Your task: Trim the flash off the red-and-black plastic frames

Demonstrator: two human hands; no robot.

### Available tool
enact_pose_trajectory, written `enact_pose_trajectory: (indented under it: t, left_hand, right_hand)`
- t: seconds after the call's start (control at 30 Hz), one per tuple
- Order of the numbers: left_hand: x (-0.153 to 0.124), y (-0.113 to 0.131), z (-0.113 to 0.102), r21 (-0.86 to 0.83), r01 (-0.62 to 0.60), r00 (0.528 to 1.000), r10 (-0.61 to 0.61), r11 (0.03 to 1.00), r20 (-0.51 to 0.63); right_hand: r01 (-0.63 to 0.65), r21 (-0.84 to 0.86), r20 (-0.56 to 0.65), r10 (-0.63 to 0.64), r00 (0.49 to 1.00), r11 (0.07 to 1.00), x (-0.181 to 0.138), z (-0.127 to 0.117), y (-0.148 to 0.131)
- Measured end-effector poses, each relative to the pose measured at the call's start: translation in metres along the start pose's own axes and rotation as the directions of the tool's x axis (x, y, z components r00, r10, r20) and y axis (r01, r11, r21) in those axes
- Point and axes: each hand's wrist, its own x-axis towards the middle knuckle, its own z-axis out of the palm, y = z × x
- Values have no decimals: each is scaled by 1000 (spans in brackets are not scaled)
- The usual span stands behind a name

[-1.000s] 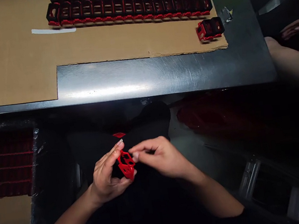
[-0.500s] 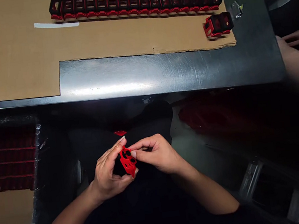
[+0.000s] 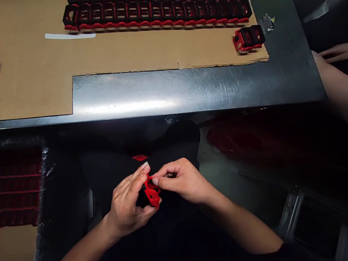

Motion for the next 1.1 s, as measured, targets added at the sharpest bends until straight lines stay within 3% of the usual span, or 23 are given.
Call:
enact_pose_trajectory:
  t: [0.1, 0.2, 0.3, 0.37, 0.47, 0.57, 0.67, 0.83, 1.1]
  left_hand:
    - [-4, -2, 2, -17, -16, 1000, 16, 1000, 12]
    - [-10, -4, 6, -169, 168, 985, -160, 971, 60]
    - [-13, -5, 9, -523, 400, 913, -381, 753, 149]
    - [-14, -6, 11, -694, 415, 895, -402, 588, 195]
    - [-14, -10, 14, -774, 413, 892, -384, 479, 238]
    - [-14, -13, 16, -767, 441, 879, -396, 465, 265]
    - [-13, -13, 18, -759, 453, 876, -391, 468, 282]
    - [-13, -11, 21, -769, 438, 886, -368, 466, 281]
    - [-15, -17, 22, -789, 373, 917, -324, 489, 233]
  right_hand:
    - [3, -66, -47, -6, 999, 998, 2, 3, 0]
    - [-3, -201, -112, -20, 994, 979, 8, 6, 1]
    - [21, -86, -134, -32, 990, 996, 15, 4, 4]
    - [35, 83, -121, -24, 992, 996, 16, 1, 10]
    - [-29, 227, 66, 14, 998, 973, 13, 0, 19]
    - [-73, 279, 265, -4, 964, 958, 6, 2, 26]
    - [-51, 290, 321, -47, 946, 956, 1, 7, 29]
    - [-61, 301, 304, -35, 952, 952, 2, 16, 35]
    - [-101, 462, 210, 2, 978, 881, 5, 20, 35]
